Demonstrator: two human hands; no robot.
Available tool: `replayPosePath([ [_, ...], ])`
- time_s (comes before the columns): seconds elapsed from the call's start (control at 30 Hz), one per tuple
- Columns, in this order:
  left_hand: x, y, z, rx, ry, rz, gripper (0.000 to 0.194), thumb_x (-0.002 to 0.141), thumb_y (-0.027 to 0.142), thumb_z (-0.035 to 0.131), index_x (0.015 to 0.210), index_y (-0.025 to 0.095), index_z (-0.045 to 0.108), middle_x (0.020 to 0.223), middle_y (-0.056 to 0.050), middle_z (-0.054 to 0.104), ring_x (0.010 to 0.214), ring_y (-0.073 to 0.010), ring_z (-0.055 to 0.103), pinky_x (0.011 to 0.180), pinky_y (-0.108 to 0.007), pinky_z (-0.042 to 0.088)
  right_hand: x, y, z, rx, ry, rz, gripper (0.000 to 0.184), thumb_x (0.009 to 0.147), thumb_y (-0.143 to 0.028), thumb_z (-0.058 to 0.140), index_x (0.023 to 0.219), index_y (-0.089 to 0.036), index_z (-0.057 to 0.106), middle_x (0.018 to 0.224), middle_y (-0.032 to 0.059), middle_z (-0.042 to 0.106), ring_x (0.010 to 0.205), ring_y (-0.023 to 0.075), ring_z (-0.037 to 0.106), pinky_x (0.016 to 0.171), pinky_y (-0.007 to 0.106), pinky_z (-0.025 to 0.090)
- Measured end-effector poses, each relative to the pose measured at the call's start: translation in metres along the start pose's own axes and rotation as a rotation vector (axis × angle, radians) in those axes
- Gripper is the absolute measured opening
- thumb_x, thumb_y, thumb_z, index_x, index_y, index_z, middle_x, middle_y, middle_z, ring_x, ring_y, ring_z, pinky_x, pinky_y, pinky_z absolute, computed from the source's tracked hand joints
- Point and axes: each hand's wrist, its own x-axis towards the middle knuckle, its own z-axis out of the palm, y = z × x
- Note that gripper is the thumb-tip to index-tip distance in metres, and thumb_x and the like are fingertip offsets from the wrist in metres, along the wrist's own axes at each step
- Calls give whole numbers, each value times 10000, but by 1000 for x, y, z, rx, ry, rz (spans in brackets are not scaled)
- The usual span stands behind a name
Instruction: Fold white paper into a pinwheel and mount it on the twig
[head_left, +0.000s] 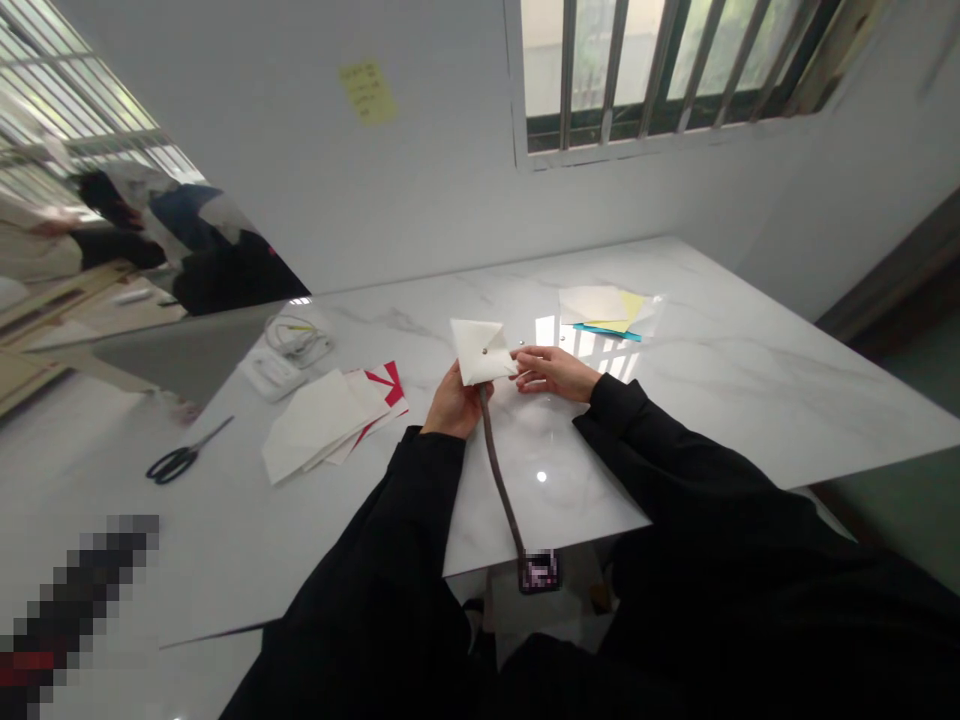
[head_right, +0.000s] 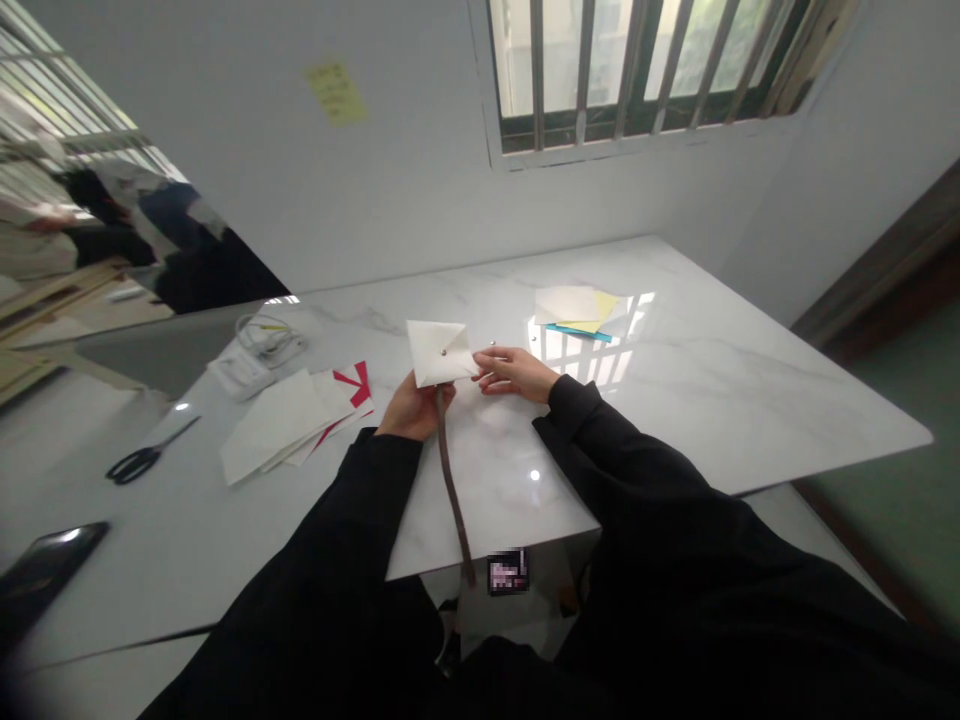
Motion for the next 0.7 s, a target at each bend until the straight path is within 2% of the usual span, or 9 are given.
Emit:
replayPosePath([
  [0.1,2,5,-2,-75,75,45,189,882,164,800,1058,188,735,700,38,669,566,-84,595,550,-184,481,-1,0,0,-114,-107,65,379,927,-470,815,1100,-138,751,978,97,781,777,127,733,765,247,640],
  [0.27,6,6,-4,-149,125,118,230,926,214,794,1149,237,739,770,36,712,613,-89,635,582,-188,497,-7,-1,7,-313,-419,215,489,895,-553,822,1160,-144,787,1044,121,814,786,146,750,705,248,609],
  [0.37,7,4,-5,-173,129,128,239,931,218,793,1162,242,740,781,36,714,627,-91,640,593,-192,499,-9,-1,12,-399,-546,203,519,901,-572,804,1202,-149,786,1023,110,818,746,123,721,598,200,522],
  [0.53,9,2,-7,-150,104,111,218,912,205,803,1120,229,742,814,33,713,650,-91,641,612,-193,517,-10,0,14,-398,-529,135,447,878,-513,833,1115,-138,788,933,74,805,629,71,600,509,175,386],
  [0.7,8,4,-7,-130,142,0,92,927,242,759,998,200,719,910,-14,720,707,-111,675,660,-219,565,-10,3,16,-293,-391,95,397,832,-478,866,990,-135,744,937,68,789,623,66,568,541,189,394],
])
